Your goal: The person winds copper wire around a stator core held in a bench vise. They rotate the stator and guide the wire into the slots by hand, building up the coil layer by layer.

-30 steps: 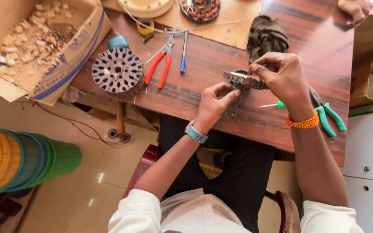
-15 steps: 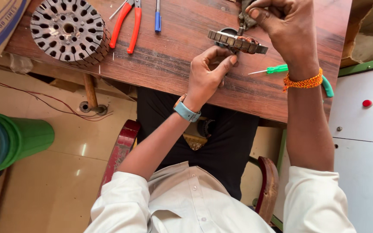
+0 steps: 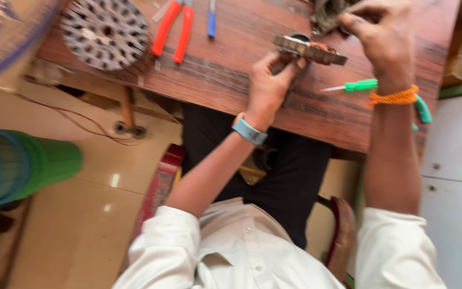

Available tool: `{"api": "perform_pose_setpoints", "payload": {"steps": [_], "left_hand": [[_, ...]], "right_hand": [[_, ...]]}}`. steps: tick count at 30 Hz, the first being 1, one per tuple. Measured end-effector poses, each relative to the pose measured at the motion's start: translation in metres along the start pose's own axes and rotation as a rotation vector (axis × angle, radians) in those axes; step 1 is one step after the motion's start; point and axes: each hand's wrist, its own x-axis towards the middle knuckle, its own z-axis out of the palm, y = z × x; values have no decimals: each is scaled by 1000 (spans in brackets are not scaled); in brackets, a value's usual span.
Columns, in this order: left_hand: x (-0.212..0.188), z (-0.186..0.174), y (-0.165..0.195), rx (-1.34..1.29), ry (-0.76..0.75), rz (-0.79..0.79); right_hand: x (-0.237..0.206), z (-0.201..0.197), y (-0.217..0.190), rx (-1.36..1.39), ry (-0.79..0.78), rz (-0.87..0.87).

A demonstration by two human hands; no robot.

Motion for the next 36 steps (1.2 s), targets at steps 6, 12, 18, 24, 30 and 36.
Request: {"api": "perform_pose_setpoints", "payload": {"steps": [6,12,18,24,30,36], "left_hand": [[-10,-5,13,506,-2,144],[17,-14,62,1050,-327,1160],[68,-31,52,896,-802,902],[69,-34,48,906,-793,931],[73,-33,48,923,-803,925],[68,-32,48,947,-768,922]], "right_hand": [[-18,-27,17,-24,158,169],[-30,-30,-18,67,242,233],[-62,-42,-56,220,231,232],[-73,-22,-72,76,-44,43],[-79,2,-79,-121,-104,59],[-106,43,-69,-577,-127,-160]]}}
